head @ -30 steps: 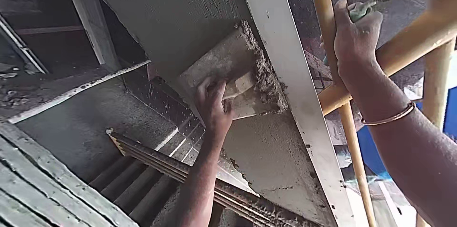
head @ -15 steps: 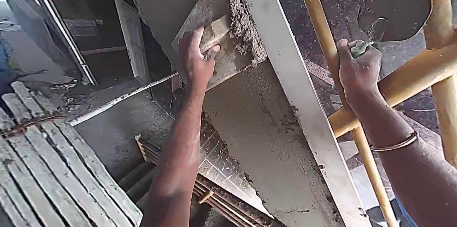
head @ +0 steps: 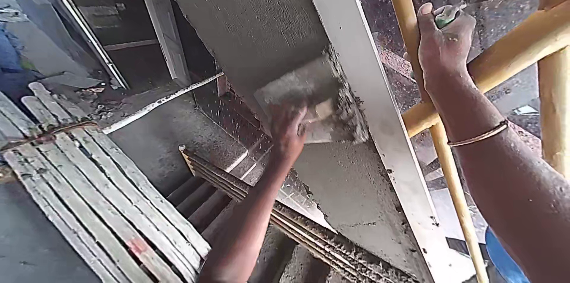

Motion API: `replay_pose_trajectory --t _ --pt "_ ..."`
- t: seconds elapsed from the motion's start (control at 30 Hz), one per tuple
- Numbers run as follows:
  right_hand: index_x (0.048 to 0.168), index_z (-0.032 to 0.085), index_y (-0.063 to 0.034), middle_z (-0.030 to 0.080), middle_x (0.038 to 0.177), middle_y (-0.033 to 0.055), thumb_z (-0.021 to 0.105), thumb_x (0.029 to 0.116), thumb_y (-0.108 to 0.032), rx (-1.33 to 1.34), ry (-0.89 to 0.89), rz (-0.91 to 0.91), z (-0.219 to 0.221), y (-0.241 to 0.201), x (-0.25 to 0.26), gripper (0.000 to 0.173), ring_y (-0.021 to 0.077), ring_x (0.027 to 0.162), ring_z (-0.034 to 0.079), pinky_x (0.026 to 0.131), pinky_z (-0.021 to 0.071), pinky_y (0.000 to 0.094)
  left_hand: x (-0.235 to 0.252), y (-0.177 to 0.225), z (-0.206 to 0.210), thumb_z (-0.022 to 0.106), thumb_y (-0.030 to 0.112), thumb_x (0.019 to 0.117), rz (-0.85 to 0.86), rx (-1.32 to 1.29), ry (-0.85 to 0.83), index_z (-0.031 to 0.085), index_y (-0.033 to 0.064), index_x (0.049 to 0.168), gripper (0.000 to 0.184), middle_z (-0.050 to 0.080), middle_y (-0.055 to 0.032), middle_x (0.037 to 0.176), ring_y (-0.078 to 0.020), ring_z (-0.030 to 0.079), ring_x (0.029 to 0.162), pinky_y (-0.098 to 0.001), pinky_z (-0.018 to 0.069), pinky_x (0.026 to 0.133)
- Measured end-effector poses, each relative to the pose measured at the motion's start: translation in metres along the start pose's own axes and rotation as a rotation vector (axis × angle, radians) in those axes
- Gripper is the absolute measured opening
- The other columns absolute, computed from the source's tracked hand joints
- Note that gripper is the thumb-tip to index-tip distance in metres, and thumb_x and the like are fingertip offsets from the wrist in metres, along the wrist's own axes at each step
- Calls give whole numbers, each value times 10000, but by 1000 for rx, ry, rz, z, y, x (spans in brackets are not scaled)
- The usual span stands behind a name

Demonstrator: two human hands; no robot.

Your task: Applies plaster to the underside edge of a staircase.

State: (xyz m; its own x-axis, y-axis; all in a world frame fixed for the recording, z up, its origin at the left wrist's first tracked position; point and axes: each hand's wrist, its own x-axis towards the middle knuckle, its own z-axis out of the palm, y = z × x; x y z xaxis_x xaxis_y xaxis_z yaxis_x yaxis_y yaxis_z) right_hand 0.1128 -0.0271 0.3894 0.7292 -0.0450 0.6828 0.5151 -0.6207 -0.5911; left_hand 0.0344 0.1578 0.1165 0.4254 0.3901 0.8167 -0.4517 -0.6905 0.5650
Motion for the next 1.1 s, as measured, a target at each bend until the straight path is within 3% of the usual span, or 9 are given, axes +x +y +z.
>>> replay_pose_trajectory --t 0.17,0.33,0.47,0.53,0.63,0.77,0.87,0.97,1.1 --pt "1025 597 -35 587 904 42 550 1038 -431 -115 16 -81 -2 1 1 399 121 825 600 806 517 348 -116 50 32 699 143 814 -102 -99 -78 785 46 1040 260 715 -246 1069 -418 689 990 -572 538 876" --pt "918 559 -85 524 735 -43 589 1026 -276 40 226 -321 -13 -11 -10 221 57 627 530 647 487 273 -175 71 19 703 178 819 -208 -45 -112 770 4 1062 306 715 -239 1020 -412 690 976 -585 520 927" --pt "984 594 -15 589 780 2 603 1016 -278 24 36 -502 -55 -41 -93 265 64 668 584 644 526 285 -188 73 -46 726 164 847 -301 43 -285 739 -14 1162 362 691 -283 1140 -487 648 1104 -650 475 976" --pt "990 627 29 636 817 89 621 1000 -318 -131 -152 -369 -88 -34 -161 347 153 715 620 674 533 385 -185 76 -74 743 178 852 -276 93 -337 735 -21 1165 370 685 -295 1161 -506 630 1133 -642 468 995" --pt "956 654 -4 610 733 101 620 993 -403 -292 -447 19 -122 17 -276 403 254 662 615 606 515 498 -178 79 -106 727 247 869 -209 111 -353 731 -22 1161 397 697 -243 1111 -439 644 1084 -585 485 975" --pt "1164 650 -7 695 900 197 516 996 -487 -393 -695 393 -156 87 -412 526 396 851 699 756 538 623 -179 84 -132 756 252 871 -297 45 -372 672 -69 1230 489 673 -266 1194 -411 623 1161 -546 459 1051" --pt "1135 694 36 722 1013 218 523 985 -387 -423 -524 214 -183 101 -474 481 397 899 730 763 576 585 -181 95 -144 758 260 869 -347 54 -416 638 -82 1273 543 655 -275 1235 -393 609 1204 -520 451 1075" --pt "962 684 81 700 902 247 563 898 -262 -527 -392 -15 -198 106 -487 370 427 817 729 646 578 562 -185 106 -153 757 252 878 -412 60 -460 606 -84 1319 574 628 -278 1295 -374 580 1262 -489 430 1110" --pt "925 671 40 678 831 212 449 968 -226 -641 -343 -186 -203 108 -482 350 399 750 711 592 564 513 -190 116 -163 760 271 886 -406 120 -498 611 -60 1333 576 626 -258 1320 -359 574 1282 -490 417 1126"
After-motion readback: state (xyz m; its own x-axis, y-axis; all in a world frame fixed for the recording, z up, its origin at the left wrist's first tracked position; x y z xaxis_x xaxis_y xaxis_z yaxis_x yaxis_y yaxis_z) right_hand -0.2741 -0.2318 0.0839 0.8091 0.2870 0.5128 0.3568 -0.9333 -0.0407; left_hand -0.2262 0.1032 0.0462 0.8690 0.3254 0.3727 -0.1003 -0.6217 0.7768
